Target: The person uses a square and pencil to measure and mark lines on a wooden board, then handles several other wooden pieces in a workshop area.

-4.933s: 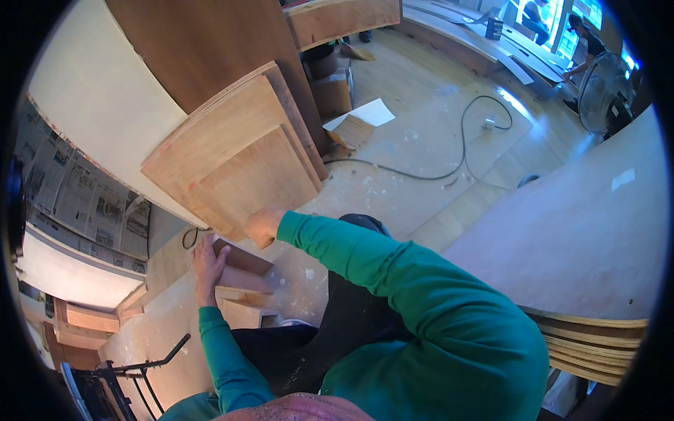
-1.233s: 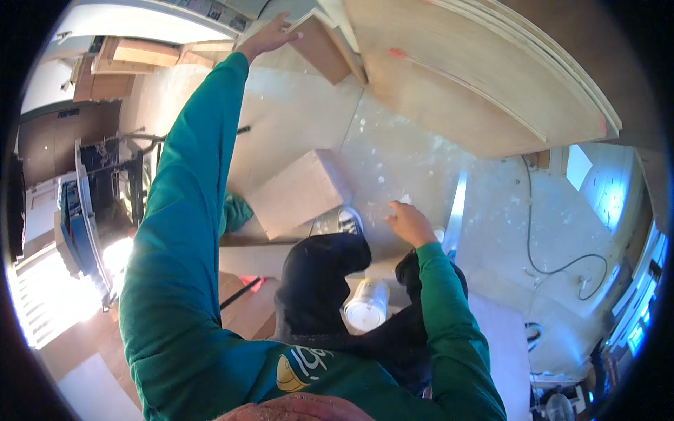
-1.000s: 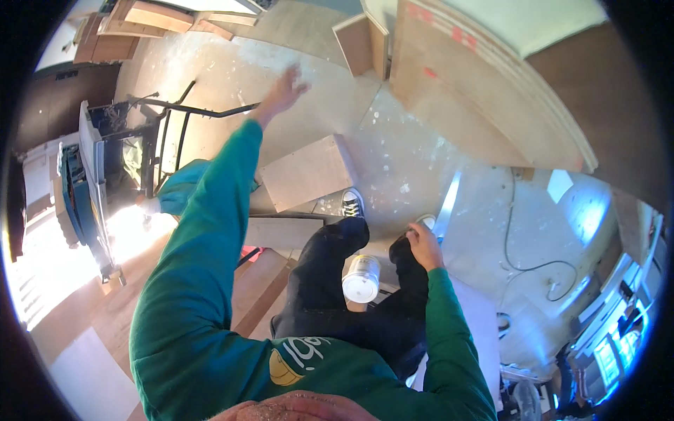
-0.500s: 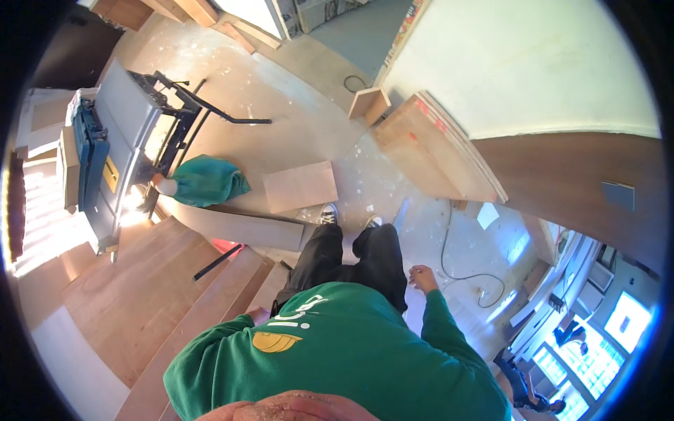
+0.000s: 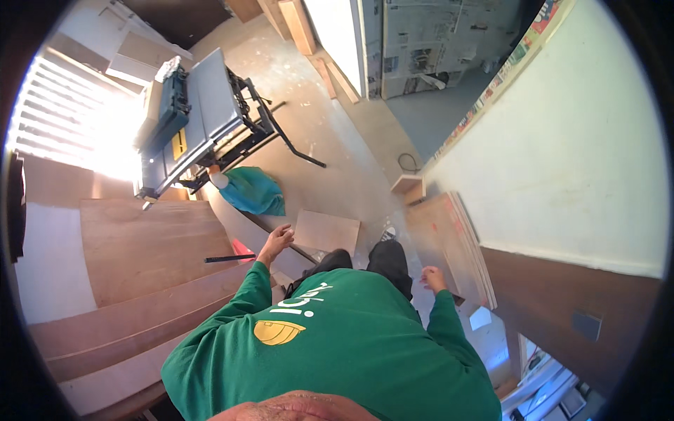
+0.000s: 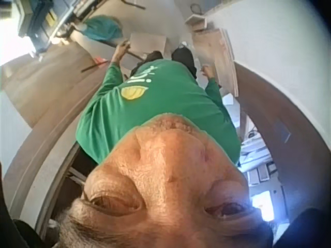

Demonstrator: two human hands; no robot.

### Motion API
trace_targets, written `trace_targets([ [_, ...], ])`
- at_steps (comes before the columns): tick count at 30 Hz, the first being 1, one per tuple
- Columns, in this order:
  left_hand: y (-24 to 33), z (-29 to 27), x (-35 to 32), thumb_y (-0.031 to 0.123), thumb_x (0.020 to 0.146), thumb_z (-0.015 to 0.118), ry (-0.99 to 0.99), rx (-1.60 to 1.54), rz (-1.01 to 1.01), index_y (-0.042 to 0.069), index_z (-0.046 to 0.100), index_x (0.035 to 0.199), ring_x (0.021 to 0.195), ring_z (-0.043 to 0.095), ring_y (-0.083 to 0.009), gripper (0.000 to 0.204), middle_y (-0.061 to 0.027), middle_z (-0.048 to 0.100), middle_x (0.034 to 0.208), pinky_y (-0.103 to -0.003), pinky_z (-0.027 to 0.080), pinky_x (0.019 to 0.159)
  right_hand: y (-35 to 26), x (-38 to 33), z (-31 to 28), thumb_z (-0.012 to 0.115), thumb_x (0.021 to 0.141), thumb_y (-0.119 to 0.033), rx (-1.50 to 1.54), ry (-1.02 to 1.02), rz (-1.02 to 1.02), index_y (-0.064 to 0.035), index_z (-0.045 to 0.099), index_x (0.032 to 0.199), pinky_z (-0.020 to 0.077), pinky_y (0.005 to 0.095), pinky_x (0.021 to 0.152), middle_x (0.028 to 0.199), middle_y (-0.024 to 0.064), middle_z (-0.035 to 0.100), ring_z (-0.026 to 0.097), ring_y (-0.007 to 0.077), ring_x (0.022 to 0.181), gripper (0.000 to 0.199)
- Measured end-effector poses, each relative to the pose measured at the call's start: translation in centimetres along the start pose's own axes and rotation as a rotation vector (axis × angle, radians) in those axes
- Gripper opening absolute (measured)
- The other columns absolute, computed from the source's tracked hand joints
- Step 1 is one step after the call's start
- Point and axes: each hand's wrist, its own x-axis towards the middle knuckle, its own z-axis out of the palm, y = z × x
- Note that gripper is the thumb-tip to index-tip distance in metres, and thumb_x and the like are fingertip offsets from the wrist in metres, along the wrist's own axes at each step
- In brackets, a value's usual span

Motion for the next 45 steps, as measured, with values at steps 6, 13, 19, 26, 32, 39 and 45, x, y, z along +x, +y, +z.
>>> trace_targets([
  [6, -3.4, 1.8, -1.5, 0.036, 0.096, 0.068, 0.133, -0.079, -0.141, 0.007, 0.049, 0.147, 0.101, 0.067, -0.0215, 0.061, -0.0117, 0.067, 0.120, -0.037, 0.053, 0.080, -6.5, 2.7, -6.4, 0.061, 0.095, -0.025, -0.005, 0.059, -0.095, -0.0081, 0.065, 0.114, 0.0555, 0.0401, 0.060, 0.092, 0.0062, 0.067, 0.068, 0.0224, 0.073, 0.026],
  [13, -20.6, 7.5, -5.5, 0.030, 0.097, 0.058, 0.168, -0.456, -0.682, 0.007, 0.069, 0.110, 0.076, 0.067, -0.0255, 0.029, -0.0081, 0.068, 0.085, -0.041, 0.055, 0.069, -8.6, 4.2, -5.4, 0.061, 0.093, -0.023, -0.144, -0.088, 0.023, -0.0083, 0.070, 0.106, 0.0539, 0.0378, 0.057, 0.082, 0.0038, 0.066, 0.065, 0.0174, 0.072, 0.021],
  [19, -21.3, 13.1, -2.6, 0.024, 0.096, 0.060, -0.088, -0.214, -0.476, 0.000, 0.069, 0.113, 0.089, 0.069, -0.0223, 0.030, -0.0100, 0.073, 0.101, -0.035, 0.055, 0.078, -17.9, 6.4, -4.8, 0.063, 0.095, -0.026, -0.252, -0.187, -0.139, -0.0064, 0.071, 0.104, 0.0507, 0.0317, 0.059, 0.084, 0.0015, 0.067, 0.064, 0.0127, 0.075, 0.023],
  [26, -13.4, 8.1, 10.9, 0.026, 0.098, 0.061, 0.078, -0.393, -0.246, -0.002, 0.068, 0.121, 0.093, 0.069, -0.0193, 0.037, -0.0095, 0.073, 0.108, -0.032, 0.054, 0.084, -40.4, 12.5, 4.8, 0.060, 0.099, -0.026, -0.407, -0.292, -0.228, 0.0011, 0.057, 0.132, 0.0517, 0.0281, 0.062, 0.092, 0.0041, 0.068, 0.065, 0.0132, 0.069, 0.043],
  [32, -5.1, 1.6, 22.1, 0.034, 0.100, 0.062, 0.207, -0.618, -0.368, 0.003, 0.058, 0.136, 0.120, 0.060, -0.0241, 0.048, -0.0115, 0.065, 0.130, -0.041, 0.045, 0.103, -60.2, 21.1, 12.0, 0.066, 0.092, -0.028, -0.820, -0.332, -0.405, 0.0037, 0.063, 0.125, 0.0542, 0.0350, 0.076, 0.096, 0.0114, 0.072, 0.068, 0.0187, 0.078, 0.045],
  [39, 6.8, -4.3, 25.5, 0.033, 0.098, 0.061, 0.278, -0.930, -0.490, 0.017, 0.047, 0.143, 0.107, 0.060, -0.0223, 0.050, -0.0038, 0.063, 0.123, -0.042, 0.047, 0.092, -79.9, 30.3, 19.1, 0.067, 0.092, -0.026, -0.989, -0.110, -0.823, 0.0009, 0.063, 0.128, 0.0556, 0.0372, 0.077, 0.093, 0.0150, 0.073, 0.071, 0.0225, 0.079, 0.045],
  [45, 8.1, -3.0, 25.5, 0.032, 0.102, 0.054, 0.311, -0.650, -0.351, 0.015, 0.051, 0.130, 0.111, 0.057, -0.0245, 0.033, -0.0044, 0.061, 0.121, -0.043, 0.048, 0.093, -92.4, 30.2, 29.3, 0.068, 0.092, -0.025, -1.009, -0.132, -0.899, 0.0010, 0.061, 0.130, 0.0547, 0.0398, 0.086, 0.100, 0.0183, 0.073, 0.071, 0.0298, 0.094, 0.047],
])
